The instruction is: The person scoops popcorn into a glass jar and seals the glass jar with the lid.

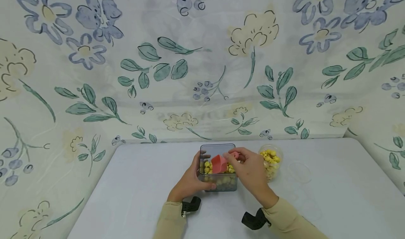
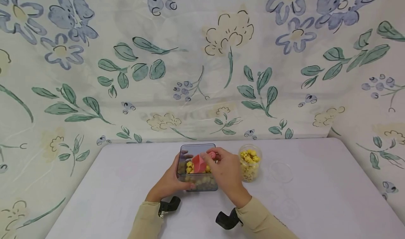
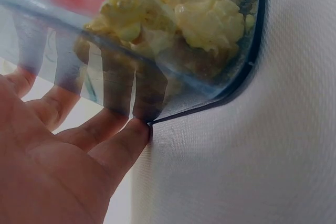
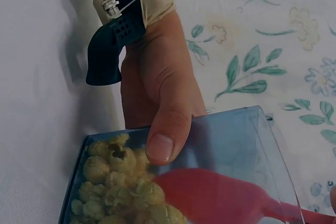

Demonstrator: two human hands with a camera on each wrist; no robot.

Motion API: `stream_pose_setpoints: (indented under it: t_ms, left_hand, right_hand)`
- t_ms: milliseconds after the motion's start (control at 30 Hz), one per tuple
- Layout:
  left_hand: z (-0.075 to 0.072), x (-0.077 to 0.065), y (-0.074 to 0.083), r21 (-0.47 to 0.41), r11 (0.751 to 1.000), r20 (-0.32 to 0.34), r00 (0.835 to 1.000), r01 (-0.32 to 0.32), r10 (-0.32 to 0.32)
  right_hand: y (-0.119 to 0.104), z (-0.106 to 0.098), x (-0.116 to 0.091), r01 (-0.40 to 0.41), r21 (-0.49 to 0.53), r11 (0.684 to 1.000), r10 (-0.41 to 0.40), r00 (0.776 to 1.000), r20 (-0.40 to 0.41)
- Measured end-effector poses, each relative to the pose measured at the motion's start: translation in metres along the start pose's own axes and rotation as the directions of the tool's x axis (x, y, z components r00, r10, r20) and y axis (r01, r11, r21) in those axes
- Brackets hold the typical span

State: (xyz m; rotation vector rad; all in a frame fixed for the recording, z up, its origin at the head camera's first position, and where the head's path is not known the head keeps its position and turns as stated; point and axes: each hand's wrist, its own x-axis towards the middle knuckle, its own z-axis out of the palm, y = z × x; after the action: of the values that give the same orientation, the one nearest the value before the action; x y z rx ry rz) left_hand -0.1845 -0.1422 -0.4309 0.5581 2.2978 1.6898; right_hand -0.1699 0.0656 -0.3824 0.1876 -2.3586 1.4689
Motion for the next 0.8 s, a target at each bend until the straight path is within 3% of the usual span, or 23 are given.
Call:
stream_pose_setpoints:
  t_ms: [200,367,633,800]
  left_hand:
    - [0.000,0.000,0.003,0.004,1.000,-0.005,1.000,0.009,-0.009]
    - [0.000,0.000,0.002,0.000,1.000,-0.003,1.000,0.002,-0.002]
    - [0.002,0.004,-0.020,-0.016,1.000,-0.026,1.000,-0.006,0.005]
    - [0.001,0.006,-0.029,0.003,1.000,-0.038,0.999,-0.015,0.015]
  right_hand:
    - [0.001,0.003,0.002,0.068,-0.065,0.996,-0.067,0.998,0.013]
    - [-0.001,0.003,0.002,0.055,-0.102,0.993,-0.050,0.997,0.055]
    - [-0.002,-0.004,0.003,0.003,-0.077,0.997,0.013,0.978,0.206]
    - [-0.001,-0.005,0.003,0.046,-0.116,0.992,-0.022,0.980,0.197]
